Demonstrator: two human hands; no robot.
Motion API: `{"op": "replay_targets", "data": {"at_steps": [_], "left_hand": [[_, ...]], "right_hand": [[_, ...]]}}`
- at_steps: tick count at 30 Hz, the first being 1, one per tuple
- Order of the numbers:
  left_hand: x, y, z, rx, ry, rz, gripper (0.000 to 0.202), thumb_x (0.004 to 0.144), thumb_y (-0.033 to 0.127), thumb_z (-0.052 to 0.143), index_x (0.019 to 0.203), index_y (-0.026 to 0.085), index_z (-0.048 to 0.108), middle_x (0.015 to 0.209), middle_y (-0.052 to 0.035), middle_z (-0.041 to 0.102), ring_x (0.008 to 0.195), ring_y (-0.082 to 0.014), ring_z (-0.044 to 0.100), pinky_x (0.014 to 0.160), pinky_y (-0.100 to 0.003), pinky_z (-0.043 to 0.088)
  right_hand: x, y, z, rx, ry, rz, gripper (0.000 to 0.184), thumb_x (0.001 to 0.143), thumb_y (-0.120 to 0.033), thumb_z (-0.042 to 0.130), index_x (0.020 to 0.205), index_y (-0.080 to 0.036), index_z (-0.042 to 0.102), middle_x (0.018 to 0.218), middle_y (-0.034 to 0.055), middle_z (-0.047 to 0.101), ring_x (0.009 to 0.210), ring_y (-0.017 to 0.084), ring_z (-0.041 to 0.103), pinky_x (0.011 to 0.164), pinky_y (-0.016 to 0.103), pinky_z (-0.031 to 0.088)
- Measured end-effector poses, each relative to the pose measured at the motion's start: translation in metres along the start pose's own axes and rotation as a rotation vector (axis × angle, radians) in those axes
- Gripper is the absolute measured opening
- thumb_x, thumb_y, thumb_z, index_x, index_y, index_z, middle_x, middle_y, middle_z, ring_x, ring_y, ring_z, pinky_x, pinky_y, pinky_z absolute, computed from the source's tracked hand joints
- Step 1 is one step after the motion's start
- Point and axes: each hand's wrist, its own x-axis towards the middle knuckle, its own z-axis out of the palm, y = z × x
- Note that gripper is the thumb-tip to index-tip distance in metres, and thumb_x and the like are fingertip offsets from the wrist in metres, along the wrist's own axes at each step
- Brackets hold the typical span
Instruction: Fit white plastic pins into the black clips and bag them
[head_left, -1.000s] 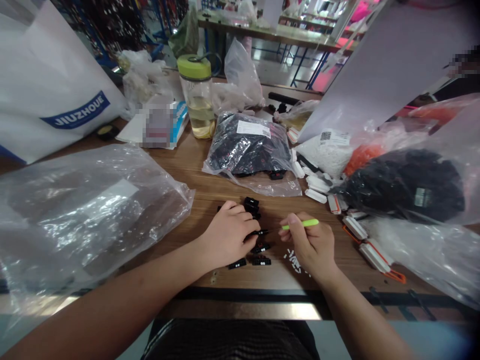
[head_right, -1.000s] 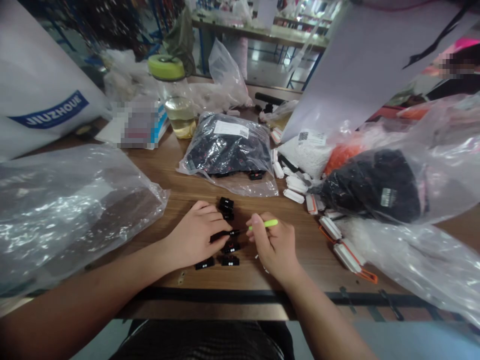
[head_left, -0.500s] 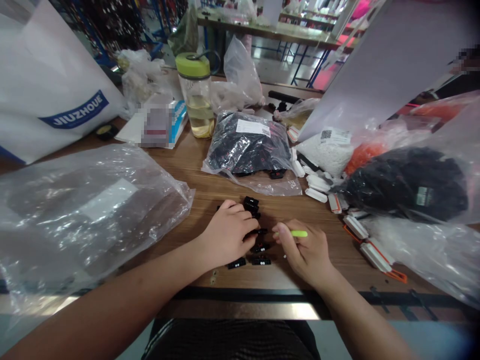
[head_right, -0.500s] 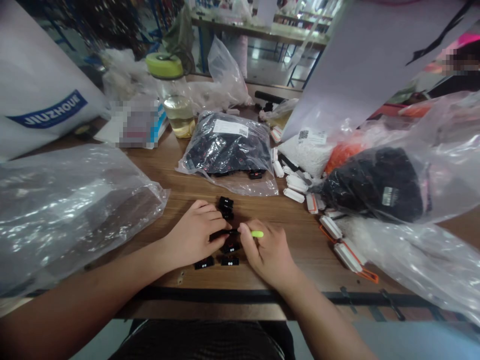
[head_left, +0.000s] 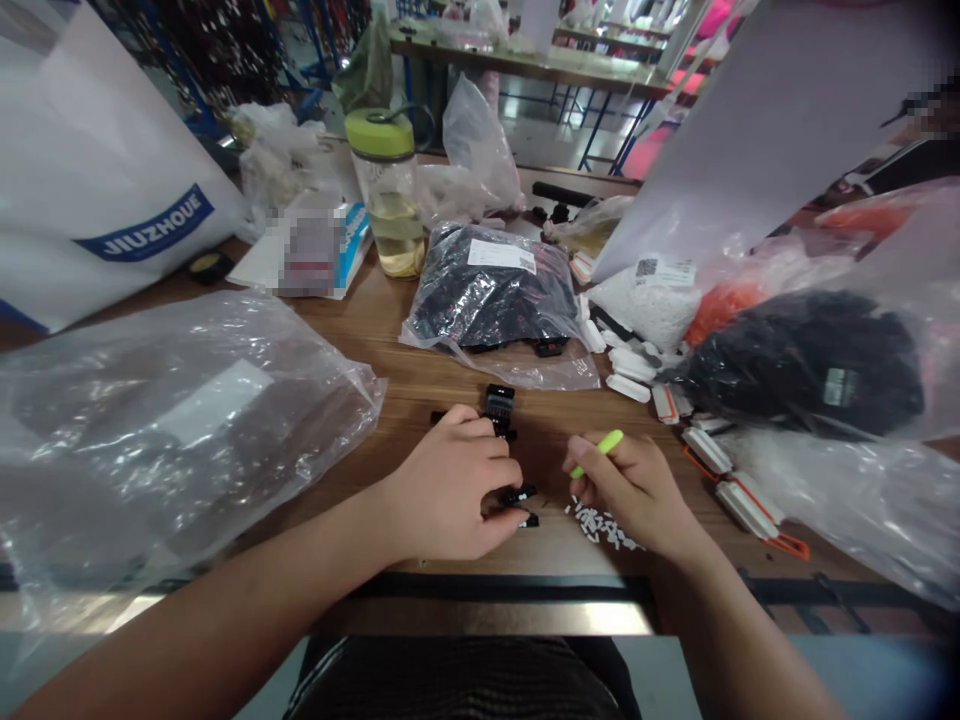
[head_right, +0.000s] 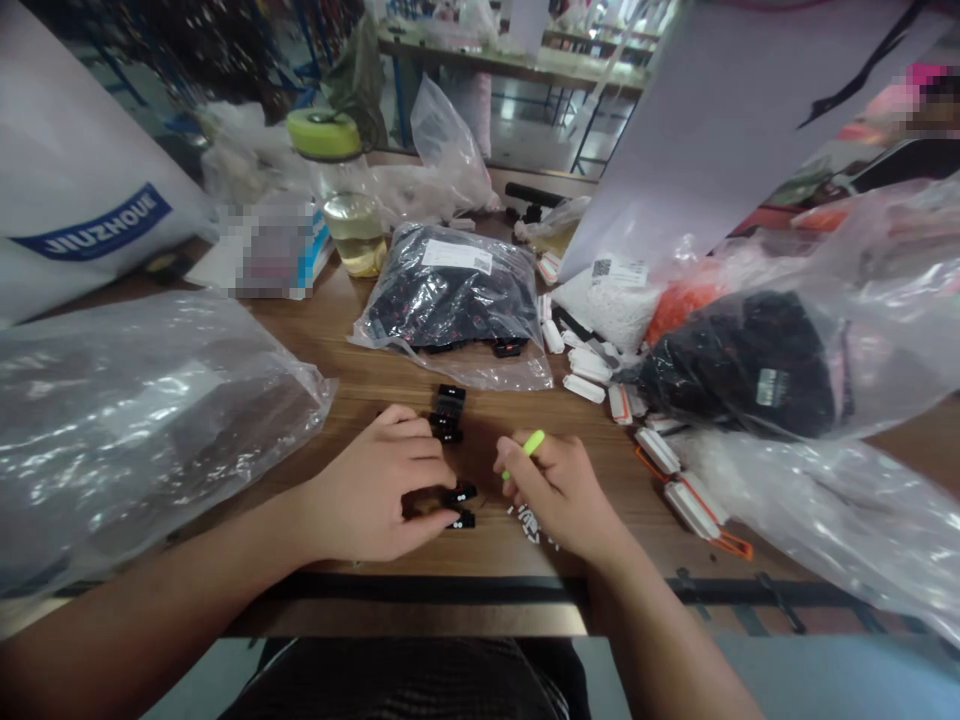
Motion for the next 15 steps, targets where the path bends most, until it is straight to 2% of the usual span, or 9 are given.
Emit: {"op": "replay_targets", "data": {"at_steps": [6, 12, 15], "left_hand": [[-0.002, -0.004, 0.011, 0.055, -0.074, 0.011, 0.014, 0.087, 0.032, 0.062, 0.087, 0.021, 0.071, 0.077, -0.0027, 0.068, 0.084, -0.0224, 0.056, 0.084, -0.04, 0.034], [0.001, -0.011, 0.017, 0.125, -0.054, 0.002, 0.02, 0.094, 0.034, 0.057, 0.089, 0.021, 0.071, 0.08, -0.0025, 0.07, 0.086, -0.0225, 0.058, 0.085, -0.04, 0.035], [0.002, -0.01, 0.018, 0.119, -0.041, -0.04, 0.019, 0.094, 0.031, 0.058, 0.086, 0.02, 0.071, 0.078, -0.0018, 0.07, 0.083, -0.0216, 0.058, 0.082, -0.039, 0.036]], "right_hand": [[0.001, 0.0, 0.01, -0.056, -0.029, -0.087, 0.033, 0.099, -0.036, 0.051, 0.076, -0.017, 0.064, 0.057, -0.0026, 0.063, 0.048, 0.009, 0.06, 0.049, 0.018, 0.045], [0.003, 0.003, 0.015, -0.132, 0.072, -0.159, 0.032, 0.099, -0.035, 0.051, 0.077, -0.017, 0.067, 0.062, -0.0008, 0.067, 0.054, 0.01, 0.064, 0.052, 0.02, 0.048], [0.002, 0.002, 0.015, -0.085, 0.143, -0.164, 0.033, 0.099, -0.034, 0.052, 0.075, -0.017, 0.068, 0.06, -0.0014, 0.066, 0.049, 0.009, 0.062, 0.049, 0.019, 0.047]]}}
